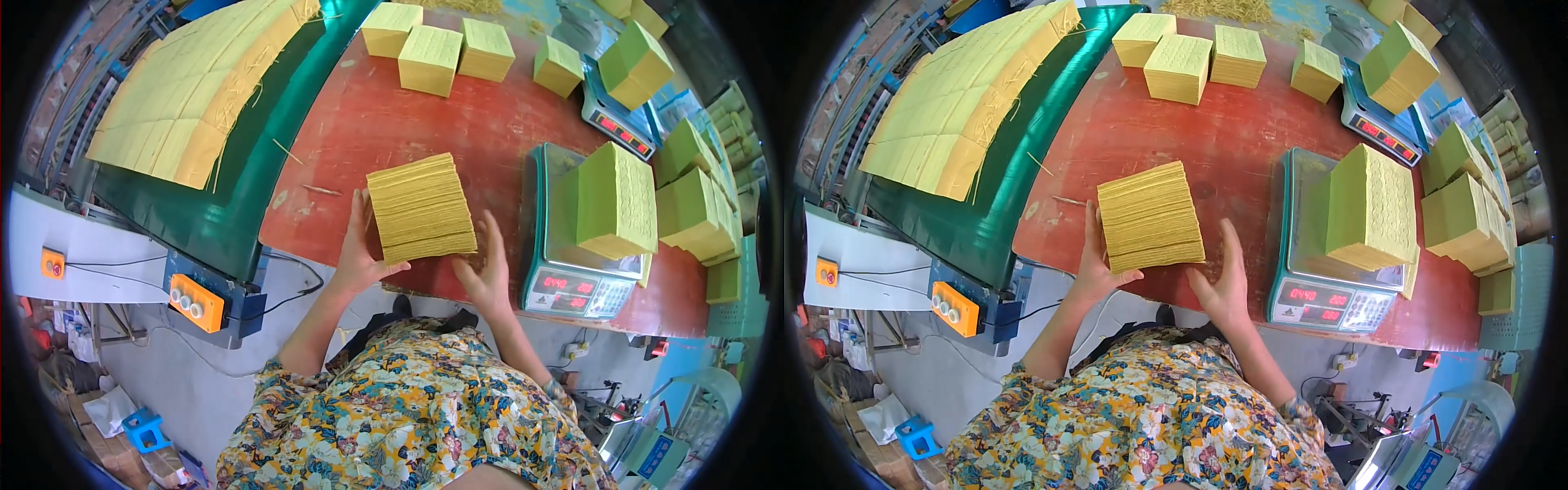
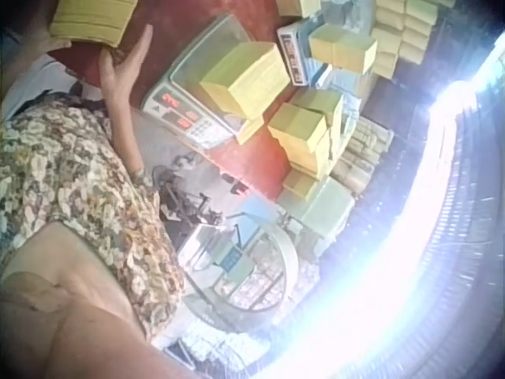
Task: Weighing and organizing stacks of yellow paper sheets on an electronic balance scale.
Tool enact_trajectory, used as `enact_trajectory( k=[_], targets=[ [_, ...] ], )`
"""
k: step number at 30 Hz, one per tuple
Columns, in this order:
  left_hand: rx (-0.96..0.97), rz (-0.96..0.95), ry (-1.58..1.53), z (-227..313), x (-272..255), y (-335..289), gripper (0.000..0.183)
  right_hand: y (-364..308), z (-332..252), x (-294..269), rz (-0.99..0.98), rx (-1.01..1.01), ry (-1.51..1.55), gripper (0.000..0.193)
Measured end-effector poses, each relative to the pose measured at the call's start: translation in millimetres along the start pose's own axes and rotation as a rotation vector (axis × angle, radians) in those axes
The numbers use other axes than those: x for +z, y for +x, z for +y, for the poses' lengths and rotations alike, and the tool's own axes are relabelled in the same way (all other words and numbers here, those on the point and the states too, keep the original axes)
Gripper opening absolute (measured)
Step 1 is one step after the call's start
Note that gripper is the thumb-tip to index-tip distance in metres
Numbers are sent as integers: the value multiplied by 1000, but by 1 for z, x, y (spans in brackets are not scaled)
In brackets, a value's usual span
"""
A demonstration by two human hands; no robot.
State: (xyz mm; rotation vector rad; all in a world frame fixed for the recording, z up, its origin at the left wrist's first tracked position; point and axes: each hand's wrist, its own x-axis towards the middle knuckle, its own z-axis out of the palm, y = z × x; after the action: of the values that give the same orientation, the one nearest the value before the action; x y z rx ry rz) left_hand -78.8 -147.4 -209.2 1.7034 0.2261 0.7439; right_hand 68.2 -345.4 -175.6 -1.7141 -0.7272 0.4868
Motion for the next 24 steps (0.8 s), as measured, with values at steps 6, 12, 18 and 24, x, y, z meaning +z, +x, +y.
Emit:
enact_trajectory(
  k=[6, 12, 18, 24],
  targets=[
    [-116, 0, -276, 12, 4, 1, 142, -1, -110, -8, 82, -613, -480, 80],
    [-109, -5, -284, 11, 9, 7, 138, 52, -121, 40, -193, -630, -885, 77],
    [-93, 11, -206, 18, 5, 10, 138, 62, -142, 40, -210, -660, -884, 73],
    [-170, -5, -258, 16, 12, 15, 137, 87, -106, 44, -242, -659, -940, 67]
  ],
)
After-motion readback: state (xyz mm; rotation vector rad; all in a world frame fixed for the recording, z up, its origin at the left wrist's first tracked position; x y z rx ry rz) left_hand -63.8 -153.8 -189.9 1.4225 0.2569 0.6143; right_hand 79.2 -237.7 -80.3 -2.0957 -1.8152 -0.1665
